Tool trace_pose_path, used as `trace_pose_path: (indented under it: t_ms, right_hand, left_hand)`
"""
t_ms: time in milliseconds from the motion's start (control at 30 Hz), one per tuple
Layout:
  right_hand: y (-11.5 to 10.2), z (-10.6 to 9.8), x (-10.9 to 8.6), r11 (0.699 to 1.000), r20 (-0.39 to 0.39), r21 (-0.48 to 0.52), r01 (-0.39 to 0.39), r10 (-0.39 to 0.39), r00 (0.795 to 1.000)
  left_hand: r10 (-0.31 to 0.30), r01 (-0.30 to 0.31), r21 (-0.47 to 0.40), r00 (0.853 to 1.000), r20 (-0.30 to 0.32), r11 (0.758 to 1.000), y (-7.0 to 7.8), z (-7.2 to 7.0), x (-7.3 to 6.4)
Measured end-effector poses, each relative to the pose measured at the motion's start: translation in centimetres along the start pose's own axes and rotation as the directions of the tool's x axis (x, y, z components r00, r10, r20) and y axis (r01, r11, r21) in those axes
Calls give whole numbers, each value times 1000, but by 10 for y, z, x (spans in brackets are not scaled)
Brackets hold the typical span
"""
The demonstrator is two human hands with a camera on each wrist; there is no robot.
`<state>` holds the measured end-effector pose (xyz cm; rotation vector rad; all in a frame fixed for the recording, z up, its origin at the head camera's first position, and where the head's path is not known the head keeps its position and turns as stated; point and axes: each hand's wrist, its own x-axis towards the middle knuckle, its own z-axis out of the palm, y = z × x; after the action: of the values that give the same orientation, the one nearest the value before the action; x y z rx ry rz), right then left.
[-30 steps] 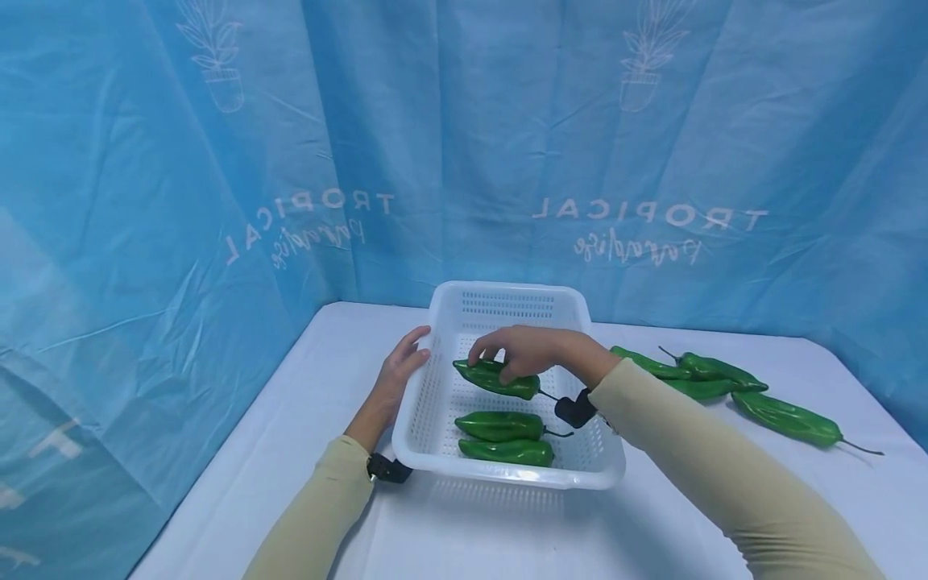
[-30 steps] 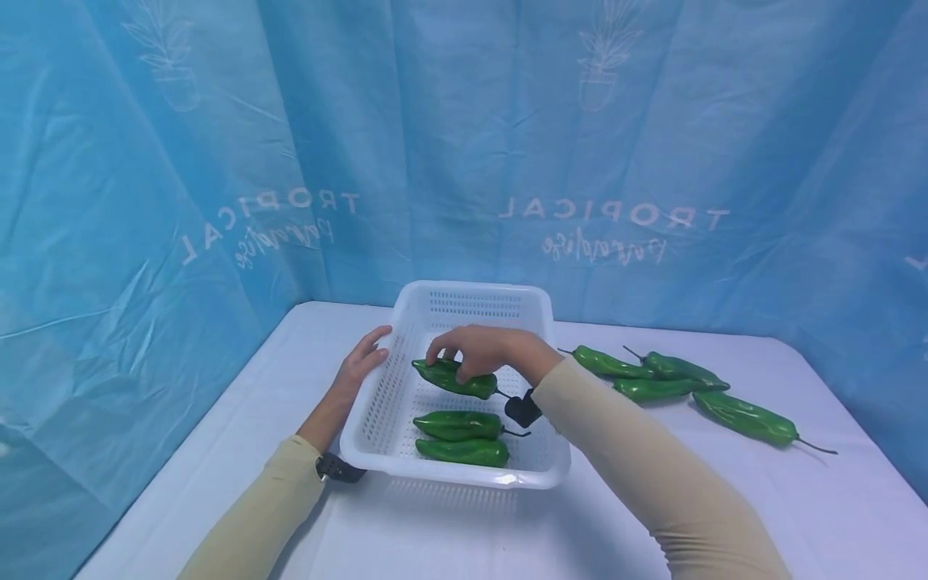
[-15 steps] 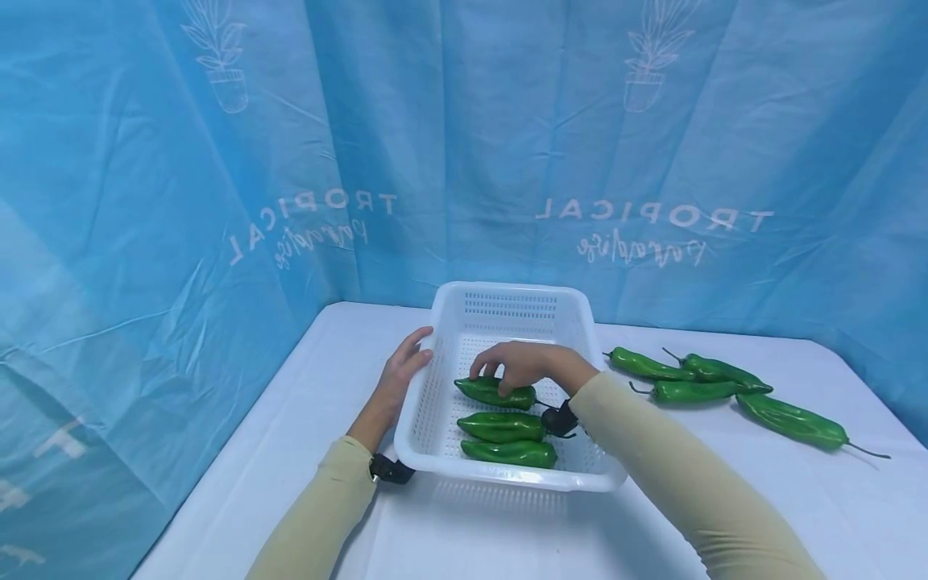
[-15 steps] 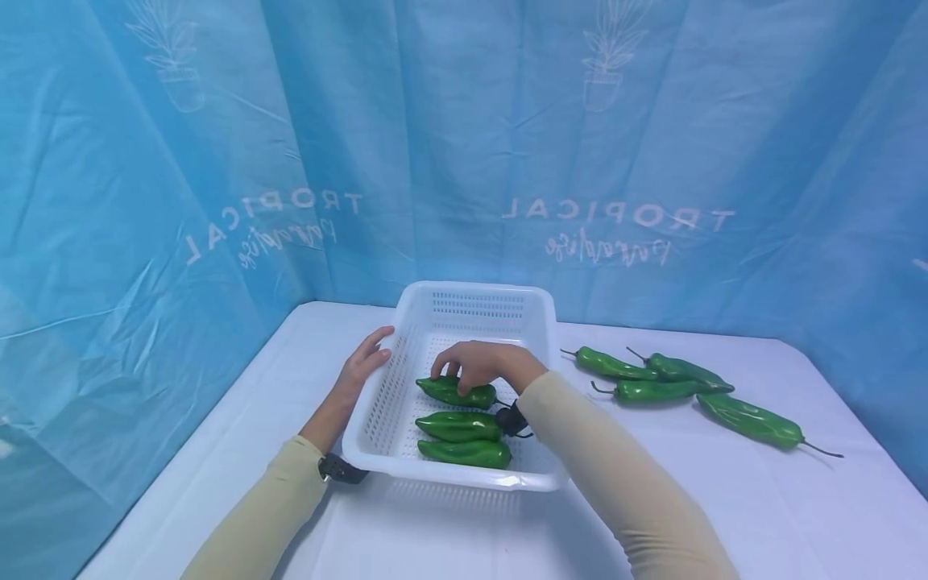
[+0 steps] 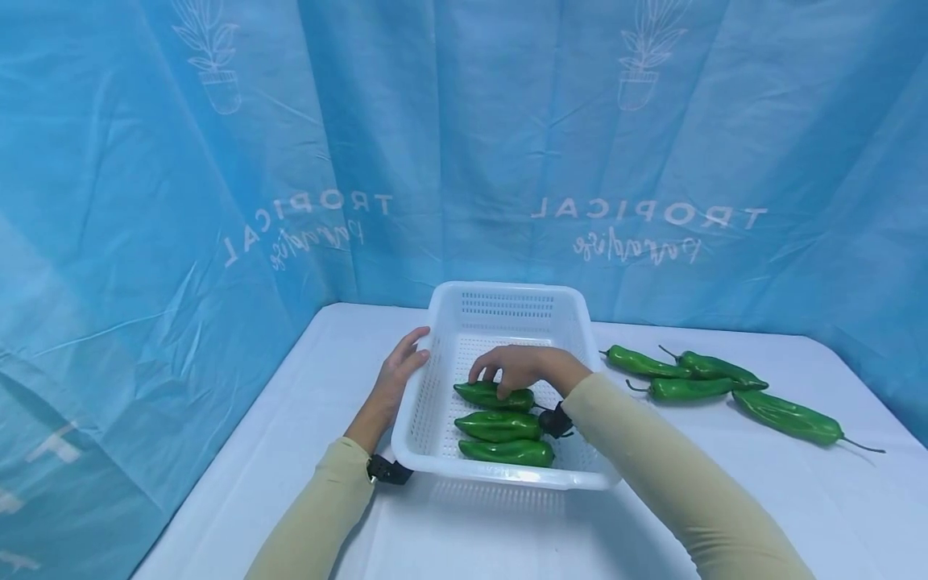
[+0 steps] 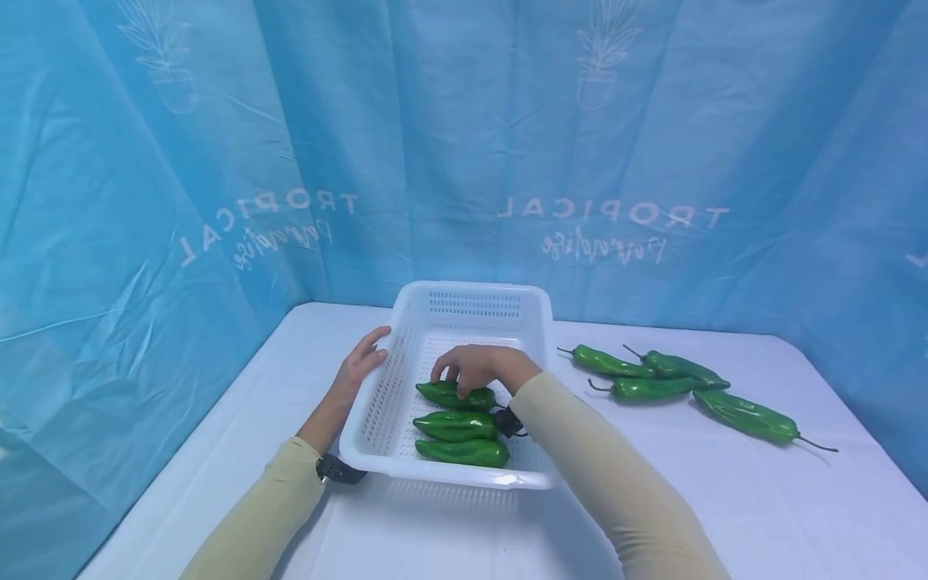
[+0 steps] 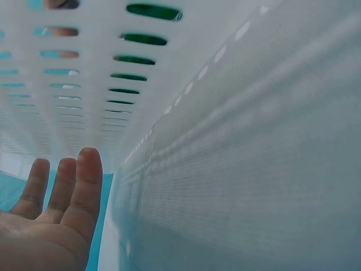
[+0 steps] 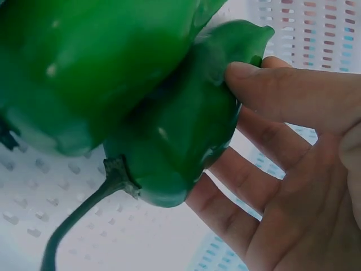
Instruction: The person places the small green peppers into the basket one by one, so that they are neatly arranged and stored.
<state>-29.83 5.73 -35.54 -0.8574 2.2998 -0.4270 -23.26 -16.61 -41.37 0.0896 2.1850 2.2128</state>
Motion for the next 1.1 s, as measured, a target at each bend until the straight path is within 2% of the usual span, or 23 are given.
trace_pose_path:
  t_ms: [200,600,833,1100]
  right_hand:
    - [-1,-1,1,999,31,52,-2,0,1000]
    - [0,-2,1,997,31,71,-13,11,999]
    - [3,1,0,997,43,78,-27,24,999]
    - [2,-1,-3,997,6,81,-4,4,1000]
  left_hand:
    - [3,-3,4,1000,-8,1000,1,-1,1]
    - [5,-5,10,1000,-10,1000,5,-2,0]
    - [9,-9,6,1000,7,1000,0,-1,1]
    - [10,-10,-7,1000,13,1000,-2,-2,0]
